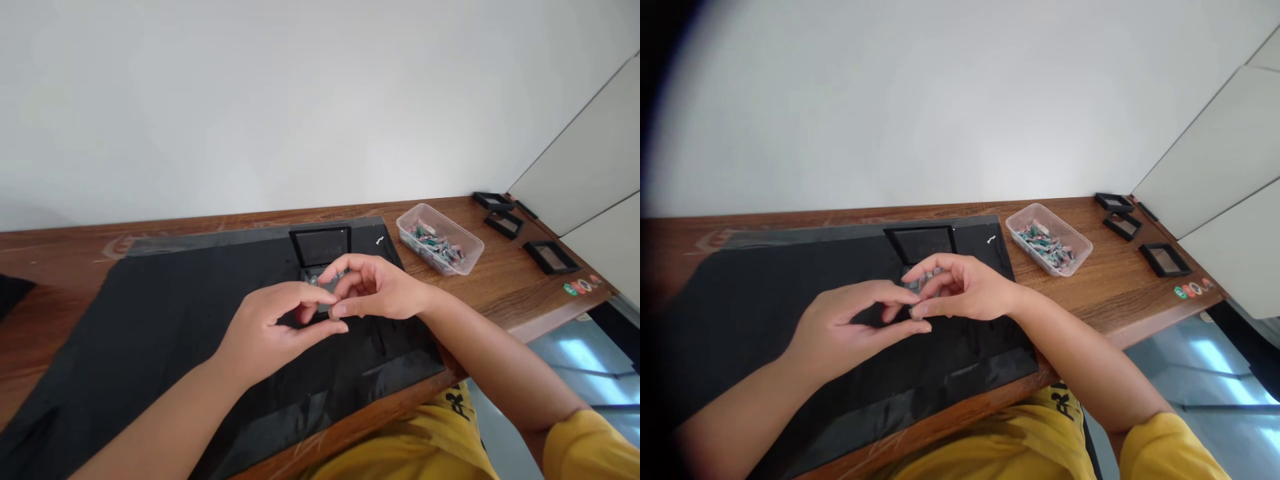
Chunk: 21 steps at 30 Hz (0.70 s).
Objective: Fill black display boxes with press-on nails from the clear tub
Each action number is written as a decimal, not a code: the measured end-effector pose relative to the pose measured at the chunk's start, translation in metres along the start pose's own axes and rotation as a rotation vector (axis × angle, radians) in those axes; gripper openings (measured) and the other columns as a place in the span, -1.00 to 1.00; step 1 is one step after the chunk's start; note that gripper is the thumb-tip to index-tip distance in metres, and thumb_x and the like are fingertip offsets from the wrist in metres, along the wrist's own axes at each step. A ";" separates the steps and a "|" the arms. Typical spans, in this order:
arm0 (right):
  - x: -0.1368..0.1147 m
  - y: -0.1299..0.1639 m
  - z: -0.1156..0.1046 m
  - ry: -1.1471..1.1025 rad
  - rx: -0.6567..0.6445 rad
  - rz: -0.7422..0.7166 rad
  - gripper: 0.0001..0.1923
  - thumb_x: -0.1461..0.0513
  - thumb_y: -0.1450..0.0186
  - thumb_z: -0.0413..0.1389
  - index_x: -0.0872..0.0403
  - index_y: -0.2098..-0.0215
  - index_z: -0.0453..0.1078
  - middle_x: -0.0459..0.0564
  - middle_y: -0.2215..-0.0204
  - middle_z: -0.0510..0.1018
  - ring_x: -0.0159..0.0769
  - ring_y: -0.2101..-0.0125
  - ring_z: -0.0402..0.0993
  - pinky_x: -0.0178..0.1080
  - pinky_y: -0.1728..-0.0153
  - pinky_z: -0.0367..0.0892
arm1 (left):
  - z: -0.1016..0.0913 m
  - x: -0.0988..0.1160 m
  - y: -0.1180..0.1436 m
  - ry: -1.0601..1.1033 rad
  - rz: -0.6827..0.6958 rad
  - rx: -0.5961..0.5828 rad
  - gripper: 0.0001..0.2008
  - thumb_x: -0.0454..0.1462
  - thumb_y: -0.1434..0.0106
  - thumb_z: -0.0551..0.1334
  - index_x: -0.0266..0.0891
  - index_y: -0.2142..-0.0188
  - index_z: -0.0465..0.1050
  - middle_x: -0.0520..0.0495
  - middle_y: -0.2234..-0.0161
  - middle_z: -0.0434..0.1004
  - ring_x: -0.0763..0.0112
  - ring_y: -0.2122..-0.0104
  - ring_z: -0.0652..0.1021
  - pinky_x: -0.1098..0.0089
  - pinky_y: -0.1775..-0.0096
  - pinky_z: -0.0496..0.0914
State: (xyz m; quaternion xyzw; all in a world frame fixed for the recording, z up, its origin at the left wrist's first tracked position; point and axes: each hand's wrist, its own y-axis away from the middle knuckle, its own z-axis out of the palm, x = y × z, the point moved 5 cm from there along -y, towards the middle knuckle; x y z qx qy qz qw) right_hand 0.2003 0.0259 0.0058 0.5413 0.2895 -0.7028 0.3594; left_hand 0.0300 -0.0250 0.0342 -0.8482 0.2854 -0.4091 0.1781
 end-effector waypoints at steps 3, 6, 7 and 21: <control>0.002 0.000 -0.001 0.005 0.012 0.000 -0.46 0.07 -0.28 0.58 0.02 -0.06 0.48 -0.17 0.32 0.70 -0.42 0.37 0.65 -0.39 0.31 0.50 | -0.002 0.005 -0.002 0.002 0.072 0.020 -0.70 0.05 -0.51 0.44 -0.05 0.26 0.73 0.15 0.54 0.59 0.51 0.57 0.51 0.46 0.40 0.44; 0.000 0.001 -0.001 0.043 0.023 -0.003 -0.48 0.07 -0.29 0.57 0.02 -0.06 0.48 -0.17 0.31 0.70 -0.41 0.34 0.67 -0.37 0.29 0.51 | -0.005 0.005 -0.004 0.006 0.086 0.041 -0.68 0.07 -0.51 0.43 -0.04 0.25 0.75 0.14 0.54 0.59 0.51 0.58 0.51 0.47 0.42 0.41; -0.001 0.001 -0.002 0.062 0.027 -0.004 -0.49 0.08 -0.30 0.56 0.02 -0.05 0.48 -0.16 0.31 0.70 -0.41 0.34 0.67 -0.36 0.28 0.51 | -0.007 0.003 -0.004 0.001 0.080 0.039 -0.68 0.08 -0.51 0.43 -0.03 0.24 0.76 0.14 0.54 0.58 0.51 0.58 0.49 0.46 0.43 0.40; -0.094 0.067 -0.090 1.067 0.990 -0.076 -0.80 0.11 -0.42 0.32 0.02 0.06 0.61 -0.03 0.27 0.70 -0.29 0.40 0.45 -0.14 0.23 0.40 | -0.008 -0.057 0.005 -0.195 -0.275 -0.274 -0.79 0.08 -0.25 0.49 0.13 0.26 0.84 0.14 0.58 0.36 0.40 0.60 0.41 0.37 0.48 0.21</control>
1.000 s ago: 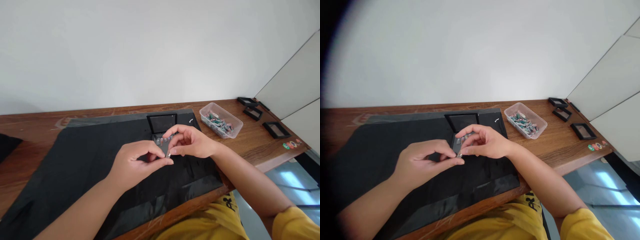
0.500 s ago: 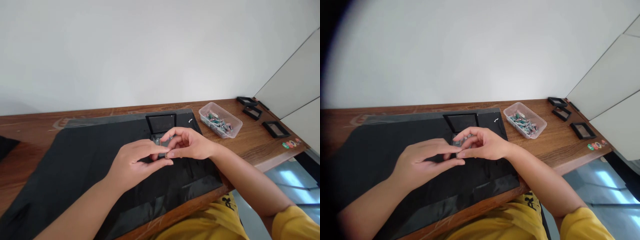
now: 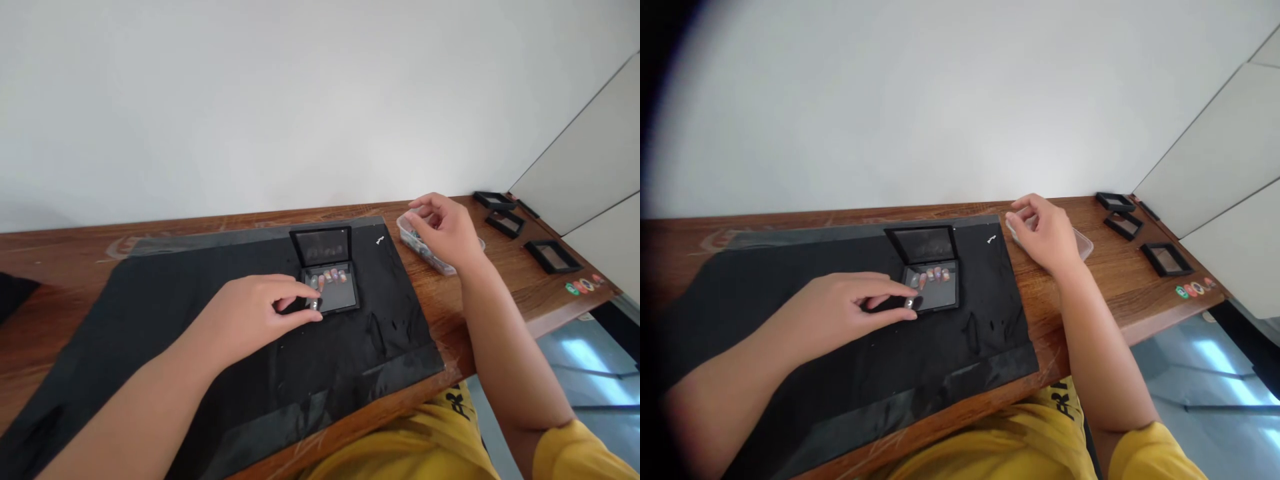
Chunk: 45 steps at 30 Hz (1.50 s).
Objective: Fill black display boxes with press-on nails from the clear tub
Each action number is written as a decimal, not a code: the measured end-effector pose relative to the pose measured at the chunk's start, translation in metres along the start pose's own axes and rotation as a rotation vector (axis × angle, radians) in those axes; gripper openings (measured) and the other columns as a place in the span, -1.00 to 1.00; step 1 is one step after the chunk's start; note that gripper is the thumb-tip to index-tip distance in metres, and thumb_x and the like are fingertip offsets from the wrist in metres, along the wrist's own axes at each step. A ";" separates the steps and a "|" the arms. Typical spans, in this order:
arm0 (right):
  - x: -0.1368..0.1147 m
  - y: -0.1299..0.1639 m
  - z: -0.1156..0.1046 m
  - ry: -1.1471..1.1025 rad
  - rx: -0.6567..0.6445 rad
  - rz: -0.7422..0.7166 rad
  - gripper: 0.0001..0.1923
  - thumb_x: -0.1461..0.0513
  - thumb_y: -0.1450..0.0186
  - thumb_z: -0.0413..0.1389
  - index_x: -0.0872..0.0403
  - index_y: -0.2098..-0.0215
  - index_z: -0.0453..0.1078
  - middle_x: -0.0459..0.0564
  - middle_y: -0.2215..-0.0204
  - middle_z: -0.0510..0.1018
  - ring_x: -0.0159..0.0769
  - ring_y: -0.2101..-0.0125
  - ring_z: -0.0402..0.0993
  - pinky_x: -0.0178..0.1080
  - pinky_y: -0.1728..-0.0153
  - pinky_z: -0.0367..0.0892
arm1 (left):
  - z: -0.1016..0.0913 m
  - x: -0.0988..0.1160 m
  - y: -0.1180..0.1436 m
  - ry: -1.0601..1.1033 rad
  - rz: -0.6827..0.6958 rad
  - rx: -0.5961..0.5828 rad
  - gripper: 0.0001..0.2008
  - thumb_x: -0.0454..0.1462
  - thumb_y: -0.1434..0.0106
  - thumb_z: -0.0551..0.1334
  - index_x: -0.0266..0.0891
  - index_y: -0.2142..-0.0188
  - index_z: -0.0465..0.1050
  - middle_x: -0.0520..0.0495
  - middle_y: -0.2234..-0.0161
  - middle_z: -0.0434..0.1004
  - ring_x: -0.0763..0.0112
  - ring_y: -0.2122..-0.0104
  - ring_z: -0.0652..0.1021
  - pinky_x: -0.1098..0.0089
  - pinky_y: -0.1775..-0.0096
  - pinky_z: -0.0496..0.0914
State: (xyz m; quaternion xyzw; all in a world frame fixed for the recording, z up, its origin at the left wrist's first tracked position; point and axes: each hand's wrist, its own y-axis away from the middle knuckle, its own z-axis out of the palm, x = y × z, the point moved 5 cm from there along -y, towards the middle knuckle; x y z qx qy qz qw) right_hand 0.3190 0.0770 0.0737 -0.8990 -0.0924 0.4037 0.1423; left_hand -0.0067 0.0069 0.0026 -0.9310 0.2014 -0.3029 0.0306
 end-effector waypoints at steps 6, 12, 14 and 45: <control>0.027 -0.010 -0.015 0.344 0.021 0.192 -0.78 0.16 -0.44 0.30 0.05 -0.02 0.64 0.09 0.19 0.76 -0.08 0.18 0.65 -0.05 0.08 0.45 | -0.002 -0.007 -0.002 0.003 -0.059 -0.027 -0.81 0.07 -0.19 0.51 0.16 0.31 0.85 0.12 0.59 0.34 0.39 0.62 0.38 0.36 0.50 0.17; 0.042 -0.010 -0.004 0.449 -0.189 0.309 -0.75 0.25 -0.34 0.41 0.07 0.01 0.70 0.11 0.16 0.78 -0.04 0.14 0.70 -0.07 0.06 0.48 | 0.003 -0.012 -0.002 0.113 -0.168 -0.072 -0.68 0.16 -0.20 0.49 0.10 0.24 0.86 0.12 0.60 0.33 0.38 0.62 0.33 0.36 0.52 0.16; 0.044 -0.010 -0.001 0.443 -0.231 0.328 -0.74 0.29 -0.29 0.43 0.05 0.03 0.71 0.08 0.20 0.78 -0.07 0.18 0.70 -0.11 0.11 0.48 | 0.006 -0.015 -0.001 0.116 -0.181 -0.075 -0.68 0.16 -0.18 0.50 0.08 0.27 0.86 0.12 0.60 0.34 0.39 0.63 0.34 0.36 0.53 0.15; 0.059 -0.013 0.006 0.350 -0.395 0.370 -0.62 0.46 -0.20 0.29 0.04 0.05 0.61 -0.08 0.32 0.69 -0.27 0.37 0.53 -0.25 0.31 0.31 | 0.010 -0.018 -0.001 0.085 -0.326 -0.173 -0.53 0.24 -0.10 0.48 0.06 0.16 0.87 0.09 0.51 0.41 0.37 0.55 0.38 0.35 0.46 0.19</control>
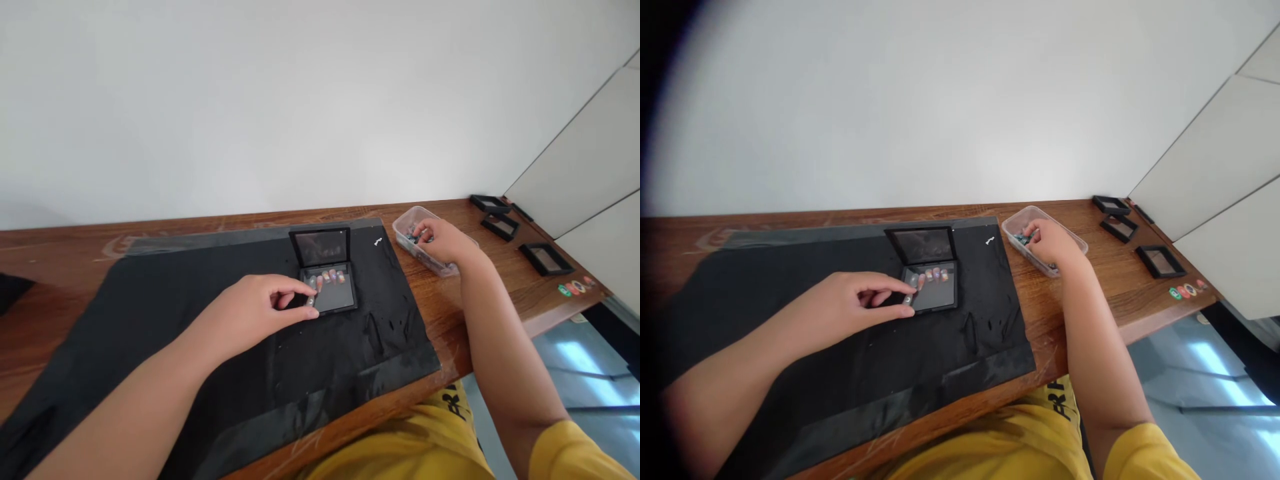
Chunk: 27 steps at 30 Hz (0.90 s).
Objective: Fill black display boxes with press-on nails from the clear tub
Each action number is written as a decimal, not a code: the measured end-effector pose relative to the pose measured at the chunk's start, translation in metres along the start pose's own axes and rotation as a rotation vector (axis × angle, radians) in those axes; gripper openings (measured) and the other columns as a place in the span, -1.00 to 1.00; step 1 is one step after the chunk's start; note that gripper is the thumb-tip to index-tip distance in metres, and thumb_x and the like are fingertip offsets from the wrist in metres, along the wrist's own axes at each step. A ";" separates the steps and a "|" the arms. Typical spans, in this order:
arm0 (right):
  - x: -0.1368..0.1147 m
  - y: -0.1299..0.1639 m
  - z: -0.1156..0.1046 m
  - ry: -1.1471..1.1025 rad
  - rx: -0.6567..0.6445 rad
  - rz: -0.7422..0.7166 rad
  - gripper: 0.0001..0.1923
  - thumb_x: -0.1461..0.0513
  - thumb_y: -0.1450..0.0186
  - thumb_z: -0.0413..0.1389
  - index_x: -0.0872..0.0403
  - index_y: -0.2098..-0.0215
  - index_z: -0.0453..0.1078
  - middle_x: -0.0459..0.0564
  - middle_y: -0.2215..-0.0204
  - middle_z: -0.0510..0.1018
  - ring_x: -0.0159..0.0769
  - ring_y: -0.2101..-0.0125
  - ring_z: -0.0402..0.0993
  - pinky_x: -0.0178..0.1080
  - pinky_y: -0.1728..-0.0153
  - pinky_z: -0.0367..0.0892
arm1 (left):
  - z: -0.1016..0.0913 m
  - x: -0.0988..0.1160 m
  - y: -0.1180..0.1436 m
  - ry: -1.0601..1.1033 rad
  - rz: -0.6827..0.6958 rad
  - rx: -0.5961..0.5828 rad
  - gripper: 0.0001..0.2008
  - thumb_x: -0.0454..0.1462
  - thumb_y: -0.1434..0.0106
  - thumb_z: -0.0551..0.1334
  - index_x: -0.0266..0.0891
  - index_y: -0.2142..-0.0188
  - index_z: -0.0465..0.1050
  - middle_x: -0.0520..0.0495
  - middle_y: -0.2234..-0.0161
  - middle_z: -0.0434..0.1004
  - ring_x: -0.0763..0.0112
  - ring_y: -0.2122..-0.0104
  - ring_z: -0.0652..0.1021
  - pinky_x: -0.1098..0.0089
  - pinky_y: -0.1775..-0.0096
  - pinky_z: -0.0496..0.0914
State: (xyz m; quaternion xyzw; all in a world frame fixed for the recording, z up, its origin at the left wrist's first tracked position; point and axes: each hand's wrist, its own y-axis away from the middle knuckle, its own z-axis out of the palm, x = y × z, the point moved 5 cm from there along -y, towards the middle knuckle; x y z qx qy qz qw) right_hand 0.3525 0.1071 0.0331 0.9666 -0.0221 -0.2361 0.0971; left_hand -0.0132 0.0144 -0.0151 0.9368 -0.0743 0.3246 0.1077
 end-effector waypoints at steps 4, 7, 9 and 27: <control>0.003 0.000 -0.003 -0.047 0.055 0.016 -0.67 0.43 -0.24 0.32 0.03 0.06 0.55 -0.07 0.31 0.68 -0.23 0.32 0.56 -0.21 0.23 0.34 | 0.000 0.002 0.000 0.005 -0.025 -0.020 -0.52 0.24 -0.09 0.46 0.07 0.16 0.86 0.09 0.51 0.39 0.35 0.55 0.37 0.34 0.45 0.18; 0.007 0.000 -0.008 -0.151 0.106 0.010 -0.70 0.39 -0.28 0.32 0.03 0.05 0.48 -0.06 0.29 0.66 -0.22 0.29 0.56 -0.17 0.17 0.36 | 0.000 0.002 0.001 0.008 -0.032 -0.014 -0.52 0.23 -0.07 0.45 0.07 0.17 0.86 0.09 0.52 0.38 0.35 0.55 0.37 0.33 0.44 0.17; 0.010 -0.001 -0.012 -0.217 0.136 -0.009 -0.70 0.36 -0.30 0.32 0.02 0.04 0.45 -0.07 0.28 0.65 -0.22 0.31 0.54 -0.16 0.18 0.35 | 0.000 0.003 0.001 0.013 -0.022 -0.004 -0.53 0.22 -0.09 0.44 0.05 0.19 0.86 0.08 0.52 0.38 0.35 0.55 0.36 0.33 0.45 0.17; -0.049 0.031 -0.011 -1.085 -0.087 -0.604 -0.47 -0.01 -0.25 0.59 -0.05 0.14 0.37 -0.21 0.36 0.51 -0.40 0.38 0.38 -0.28 0.28 0.40 | -0.010 0.036 0.020 0.083 0.411 0.297 -0.68 0.09 -0.38 0.36 0.00 0.34 0.74 0.15 0.64 0.31 0.44 0.65 0.30 0.38 0.54 0.20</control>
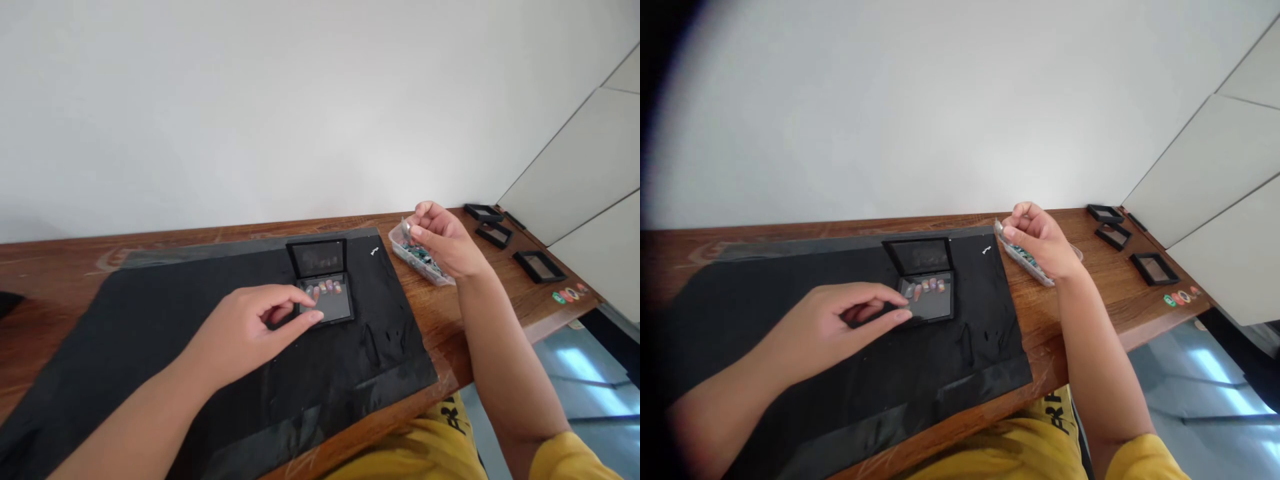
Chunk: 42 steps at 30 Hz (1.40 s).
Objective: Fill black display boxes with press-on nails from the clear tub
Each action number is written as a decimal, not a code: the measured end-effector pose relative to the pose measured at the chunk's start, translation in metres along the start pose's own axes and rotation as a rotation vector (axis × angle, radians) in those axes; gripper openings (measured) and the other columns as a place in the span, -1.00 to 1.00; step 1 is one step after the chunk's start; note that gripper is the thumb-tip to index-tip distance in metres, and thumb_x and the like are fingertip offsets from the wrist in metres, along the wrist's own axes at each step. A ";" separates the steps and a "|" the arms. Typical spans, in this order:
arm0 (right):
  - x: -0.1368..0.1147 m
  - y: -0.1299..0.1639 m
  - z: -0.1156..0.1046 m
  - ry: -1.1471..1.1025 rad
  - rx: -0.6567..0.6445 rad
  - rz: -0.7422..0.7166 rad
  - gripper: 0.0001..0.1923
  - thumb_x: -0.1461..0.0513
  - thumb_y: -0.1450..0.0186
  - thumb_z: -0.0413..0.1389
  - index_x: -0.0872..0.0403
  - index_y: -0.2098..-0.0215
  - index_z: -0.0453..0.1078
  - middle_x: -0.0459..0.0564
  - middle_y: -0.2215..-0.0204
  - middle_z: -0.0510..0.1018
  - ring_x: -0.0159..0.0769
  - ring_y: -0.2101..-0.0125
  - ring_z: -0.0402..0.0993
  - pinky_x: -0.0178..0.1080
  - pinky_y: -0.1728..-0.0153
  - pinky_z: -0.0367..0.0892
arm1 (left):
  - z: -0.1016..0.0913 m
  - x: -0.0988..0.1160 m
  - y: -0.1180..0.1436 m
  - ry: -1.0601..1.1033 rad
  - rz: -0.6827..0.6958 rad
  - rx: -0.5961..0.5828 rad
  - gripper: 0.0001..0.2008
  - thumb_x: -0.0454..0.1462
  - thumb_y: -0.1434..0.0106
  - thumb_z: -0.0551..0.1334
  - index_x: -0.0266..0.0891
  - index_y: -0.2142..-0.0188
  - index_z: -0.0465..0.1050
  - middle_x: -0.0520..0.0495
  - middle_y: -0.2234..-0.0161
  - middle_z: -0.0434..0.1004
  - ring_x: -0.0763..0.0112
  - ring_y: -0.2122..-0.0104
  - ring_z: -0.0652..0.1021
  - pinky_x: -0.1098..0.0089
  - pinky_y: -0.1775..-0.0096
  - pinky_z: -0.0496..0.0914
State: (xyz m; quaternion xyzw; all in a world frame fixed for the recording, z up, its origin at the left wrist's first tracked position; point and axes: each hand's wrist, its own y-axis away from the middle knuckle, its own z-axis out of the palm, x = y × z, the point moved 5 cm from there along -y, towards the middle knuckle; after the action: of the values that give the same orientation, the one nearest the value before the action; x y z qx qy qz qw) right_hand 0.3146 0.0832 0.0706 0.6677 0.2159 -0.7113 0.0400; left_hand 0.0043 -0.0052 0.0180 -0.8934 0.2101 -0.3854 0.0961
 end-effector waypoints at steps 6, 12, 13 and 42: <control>0.019 0.013 0.074 -0.310 -0.363 0.096 -0.52 0.05 -0.33 0.58 -0.03 0.12 0.38 -0.20 0.34 0.57 -0.43 0.37 0.44 -0.34 0.26 0.43 | 0.011 0.024 0.011 0.063 0.210 0.117 -0.64 -0.06 -0.46 0.40 -0.02 -0.19 0.61 0.01 0.19 0.69 0.31 0.28 0.63 0.30 0.15 0.59; 0.043 0.030 0.121 -0.477 -0.502 0.277 -0.51 0.04 -0.31 0.60 0.01 0.14 0.41 -0.21 0.33 0.57 -0.47 0.37 0.45 -0.38 0.26 0.44 | 0.011 0.039 0.013 0.088 0.302 0.224 -0.52 -0.12 -0.47 0.45 0.03 -0.32 0.46 -0.06 -0.01 0.75 0.23 0.13 0.73 0.20 0.02 0.66; 0.045 0.031 0.124 -0.490 -0.509 0.291 -0.51 0.04 -0.30 0.60 0.02 0.15 0.42 -0.21 0.33 0.56 -0.48 0.37 0.44 -0.38 0.26 0.43 | 0.010 0.041 0.013 0.091 0.317 0.226 -0.52 -0.15 -0.47 0.46 0.04 -0.32 0.46 -0.04 0.00 0.75 0.26 0.15 0.72 0.23 0.06 0.65; 0.060 0.034 0.128 -0.474 -0.568 0.395 -0.50 0.06 -0.29 0.61 0.01 0.16 0.40 -0.24 0.32 0.53 -0.49 0.38 0.47 -0.38 0.28 0.48 | 0.005 0.048 0.007 0.278 0.164 0.219 -0.96 -0.27 -0.38 0.46 -0.06 0.20 0.73 -0.01 0.20 0.81 0.32 0.23 0.75 0.32 0.08 0.66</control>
State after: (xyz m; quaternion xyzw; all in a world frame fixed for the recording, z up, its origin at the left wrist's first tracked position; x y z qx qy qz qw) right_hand 0.2002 0.0205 0.0058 0.4765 0.2562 -0.7362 0.4066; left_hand 0.0350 -0.0328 0.0436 -0.7956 0.2501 -0.5165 0.1939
